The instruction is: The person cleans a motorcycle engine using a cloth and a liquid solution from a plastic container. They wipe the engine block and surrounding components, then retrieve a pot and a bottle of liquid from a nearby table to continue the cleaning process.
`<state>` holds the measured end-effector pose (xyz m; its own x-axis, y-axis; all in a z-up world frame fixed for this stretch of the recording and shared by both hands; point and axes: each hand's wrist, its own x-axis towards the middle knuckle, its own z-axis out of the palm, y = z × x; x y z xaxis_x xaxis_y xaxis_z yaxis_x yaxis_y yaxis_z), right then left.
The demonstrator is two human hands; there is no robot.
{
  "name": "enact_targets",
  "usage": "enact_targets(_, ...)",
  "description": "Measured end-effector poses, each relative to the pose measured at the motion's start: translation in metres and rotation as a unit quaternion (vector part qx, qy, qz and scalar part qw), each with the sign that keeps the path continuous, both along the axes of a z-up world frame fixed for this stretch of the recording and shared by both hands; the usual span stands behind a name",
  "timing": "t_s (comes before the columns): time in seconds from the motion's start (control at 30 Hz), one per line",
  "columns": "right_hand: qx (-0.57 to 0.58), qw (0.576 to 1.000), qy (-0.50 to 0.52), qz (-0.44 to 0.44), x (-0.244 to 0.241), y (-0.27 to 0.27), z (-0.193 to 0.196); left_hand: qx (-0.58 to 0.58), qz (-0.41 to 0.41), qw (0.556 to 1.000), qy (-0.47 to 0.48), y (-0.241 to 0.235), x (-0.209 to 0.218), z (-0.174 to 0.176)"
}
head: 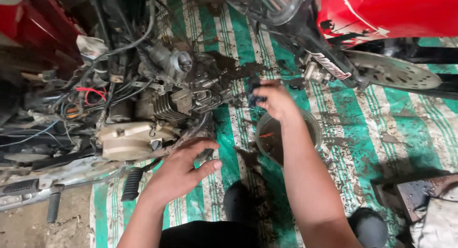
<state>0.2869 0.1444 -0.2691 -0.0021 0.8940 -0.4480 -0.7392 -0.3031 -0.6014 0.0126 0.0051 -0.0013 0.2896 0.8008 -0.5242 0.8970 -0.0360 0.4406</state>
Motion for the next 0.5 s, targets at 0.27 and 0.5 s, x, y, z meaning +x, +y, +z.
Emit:
enact_targets(0.27, -0.086, 0.777, -0.618, 0.085, -0.006, -0.01, -0.019, -0.006, -0.029, 0.999, 0.033, 0.006, 0.004, -0.008)
enact_targets(0.5, -0.079, 0.697, -0.693, 0.165, 0.002, -0.012, 0.037, -0.026, 0.001, 0.999, 0.035, 0.009, 0.005, -0.008)
